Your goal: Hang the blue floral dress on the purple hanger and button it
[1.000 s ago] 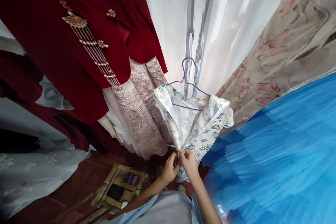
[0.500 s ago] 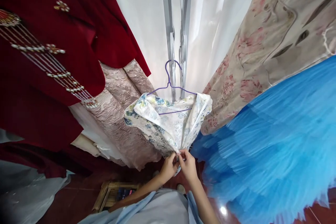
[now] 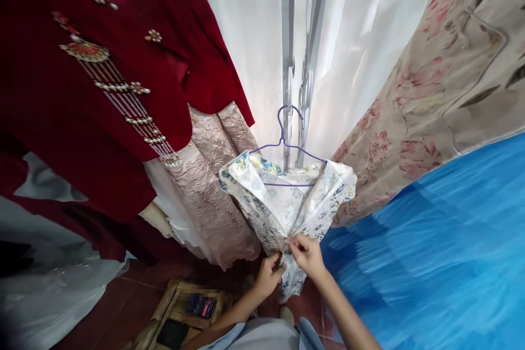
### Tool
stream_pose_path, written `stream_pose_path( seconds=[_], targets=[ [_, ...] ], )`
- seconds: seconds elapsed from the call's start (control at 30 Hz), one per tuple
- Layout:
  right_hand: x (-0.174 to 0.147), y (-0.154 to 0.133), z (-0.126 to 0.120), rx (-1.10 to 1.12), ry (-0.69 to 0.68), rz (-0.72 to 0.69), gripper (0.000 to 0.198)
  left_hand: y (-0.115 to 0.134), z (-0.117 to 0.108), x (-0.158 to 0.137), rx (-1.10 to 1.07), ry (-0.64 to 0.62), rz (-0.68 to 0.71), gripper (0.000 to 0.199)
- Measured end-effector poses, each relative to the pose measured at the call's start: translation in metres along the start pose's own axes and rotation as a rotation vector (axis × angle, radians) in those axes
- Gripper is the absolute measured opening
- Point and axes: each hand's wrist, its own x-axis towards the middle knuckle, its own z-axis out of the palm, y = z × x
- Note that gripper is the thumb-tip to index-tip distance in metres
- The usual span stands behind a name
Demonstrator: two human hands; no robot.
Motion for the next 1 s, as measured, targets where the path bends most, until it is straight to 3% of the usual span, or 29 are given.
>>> stream_pose_path(
  seconds=[0.23, 0.3, 0.43, 0.53, 0.63, 0.77, 0.8, 0.87, 0.93, 1.0],
  targets=[
    [0.165, -0.076, -0.045, -0.054, 0.091, -0.327, 0.033, -0.002, 0.015, -0.006, -0.101, 0.103, 0.085, 0.034],
    [0.2, -0.095, -0.052, -0.06, 0.111, -0.355, 0.03, -0.005, 0.021, -0.006, -0.13, 0.109, 0.091, 0.036],
    [0.229, -0.109, -0.06, -0.055, 0.184, -0.331, 0.029, -0.01, 0.028, -0.007, -0.103, 0.116, 0.093, 0.04],
    [0.22, -0.106, -0.062, -0.036, 0.135, -0.357, 0.025, 0.011, 0.009, -0.005, -0.053, 0.108, 0.154, 0.038],
    [0.204, -0.097, -0.058, -0.057, 0.149, -0.42, 0.016, 0.075, -0.036, 0.01, 0.058, 0.298, 0.356, 0.029],
    [0.19, -0.083, -0.048, -0.151, 0.285, -0.514, 0.011, 0.213, -0.103, 0.052, 0.187, 0.505, 0.89, 0.015],
    [0.189, -0.08, -0.045, -0.171, 0.327, -0.535, 0.01, 0.249, -0.116, 0.064, 0.24, 0.49, 1.004, 0.016],
    [0.189, -0.077, -0.041, -0.198, 0.388, -0.578, 0.006, 0.31, -0.131, 0.086, 0.391, 0.322, 1.116, 0.02],
    [0.189, -0.076, -0.039, -0.227, 0.422, -0.609, 0.007, 0.353, -0.137, 0.102, 0.552, 0.129, 1.094, 0.017],
    [0.189, -0.075, -0.037, -0.27, 0.437, -0.617, 0.009, 0.376, -0.138, 0.113, 0.695, -0.028, 1.028, 0.015]
  ],
)
